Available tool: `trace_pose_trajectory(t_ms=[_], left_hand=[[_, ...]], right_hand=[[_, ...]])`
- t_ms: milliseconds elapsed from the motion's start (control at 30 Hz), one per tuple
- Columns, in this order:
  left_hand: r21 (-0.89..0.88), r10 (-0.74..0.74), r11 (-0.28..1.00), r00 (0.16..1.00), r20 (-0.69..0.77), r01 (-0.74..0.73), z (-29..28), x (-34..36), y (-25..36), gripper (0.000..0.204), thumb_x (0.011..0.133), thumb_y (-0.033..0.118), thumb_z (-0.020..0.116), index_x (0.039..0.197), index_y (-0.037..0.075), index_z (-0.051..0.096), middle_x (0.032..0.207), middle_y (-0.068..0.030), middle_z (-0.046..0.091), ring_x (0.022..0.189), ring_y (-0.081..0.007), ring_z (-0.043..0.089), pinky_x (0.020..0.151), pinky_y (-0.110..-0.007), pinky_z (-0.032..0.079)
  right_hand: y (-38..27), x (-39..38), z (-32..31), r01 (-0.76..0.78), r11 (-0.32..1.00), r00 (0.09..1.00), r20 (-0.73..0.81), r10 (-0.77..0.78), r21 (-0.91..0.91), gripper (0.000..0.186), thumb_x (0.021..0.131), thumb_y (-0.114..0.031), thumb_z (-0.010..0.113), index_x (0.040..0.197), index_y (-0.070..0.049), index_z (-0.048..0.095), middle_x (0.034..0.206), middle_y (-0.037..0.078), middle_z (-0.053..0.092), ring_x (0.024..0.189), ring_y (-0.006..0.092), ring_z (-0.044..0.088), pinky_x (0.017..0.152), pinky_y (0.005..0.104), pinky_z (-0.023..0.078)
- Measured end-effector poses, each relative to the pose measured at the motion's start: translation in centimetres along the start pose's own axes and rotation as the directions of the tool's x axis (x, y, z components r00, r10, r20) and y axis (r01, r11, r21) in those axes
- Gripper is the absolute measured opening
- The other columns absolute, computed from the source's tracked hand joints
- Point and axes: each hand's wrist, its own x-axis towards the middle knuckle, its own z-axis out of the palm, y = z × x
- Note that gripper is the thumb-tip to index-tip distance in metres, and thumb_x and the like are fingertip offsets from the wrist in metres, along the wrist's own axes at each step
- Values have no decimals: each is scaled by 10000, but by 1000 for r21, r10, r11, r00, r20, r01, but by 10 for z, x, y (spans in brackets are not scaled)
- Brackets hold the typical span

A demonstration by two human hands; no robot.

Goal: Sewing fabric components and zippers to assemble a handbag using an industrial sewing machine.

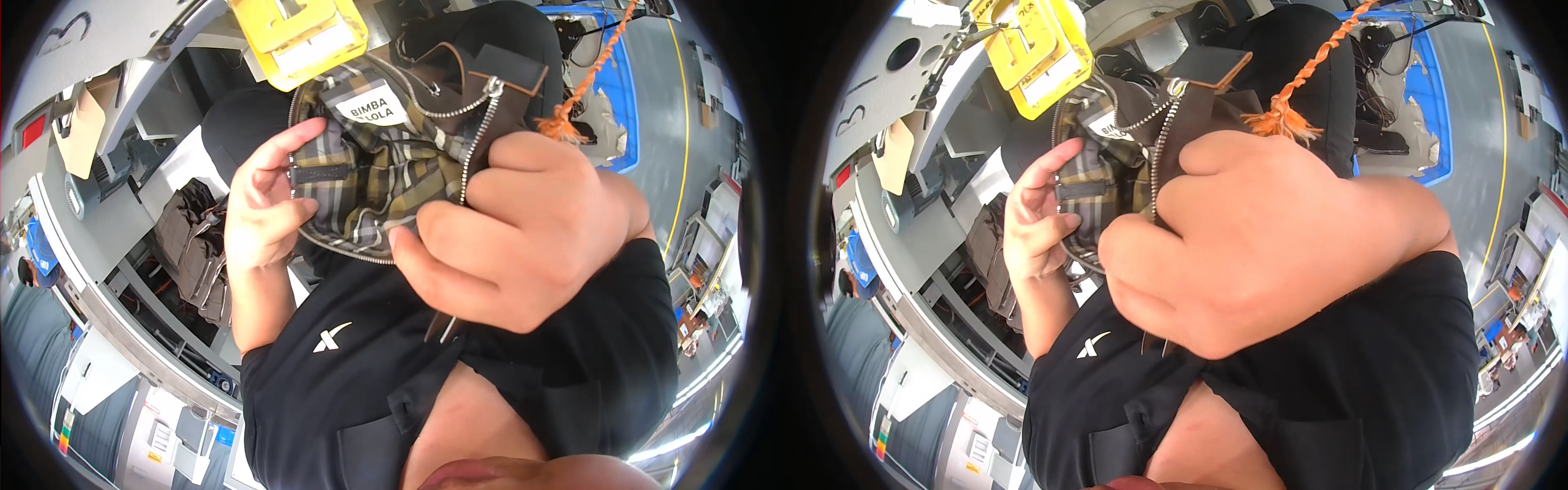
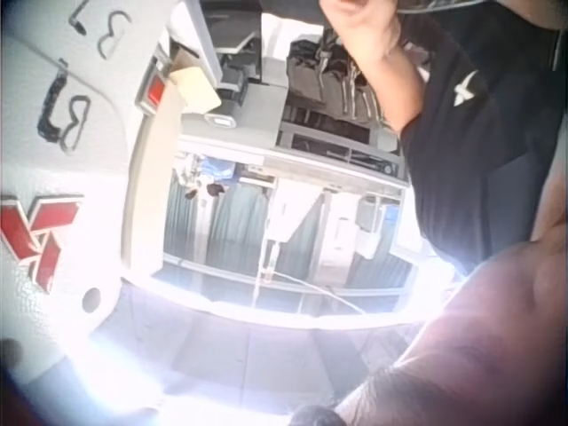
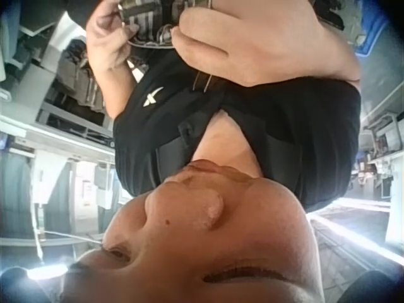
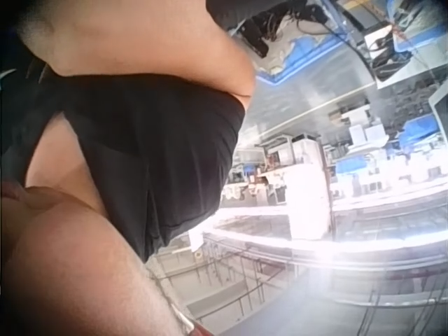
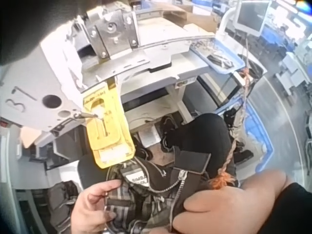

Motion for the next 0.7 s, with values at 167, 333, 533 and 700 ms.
trace_pose_trajectory(t_ms=[167,333,533,700], left_hand=[[-67,74,995,992,100,-67,2,-6,6,789,671,-192,547,1444,-160,395,1354,-264,584,1259,-336,610,1095,-427,482],[22,54,998,998,30,-55,9,-12,11,883,613,-101,577,1467,-160,362,1368,-275,566,1251,-346,611,1106,-436,466],[-109,195,978,970,146,-180,8,-9,5,813,700,-100,610,1469,-150,351,1334,-297,590,1232,-375,627,1090,-464,491],[-72,255,966,955,149,-247,8,-12,6,791,720,-61,653,1455,-140,372,1327,-294,594,1234,-362,627,1079,-441,495]], right_hand=[[-4,-1,-4,-4,1000,998,-67,5,26,304,541,-111,731,838,-50,726,739,0,554,472,81,342,442,265,200],[-6,-3,-3,-80,994,991,-99,87,72,323,458,-135,715,774,-71,732,705,0,545,468,96,325,450,276,183],[-2,-3,-2,-25,994,990,-132,39,104,360,388,-170,702,735,-77,723,688,7,547,461,104,334,445,281,190],[0,-4,-7,-100,984,993,-42,108,149,328,453,-144,766,771,-76,721,699,16,559,449,116,369,428,284,219]])
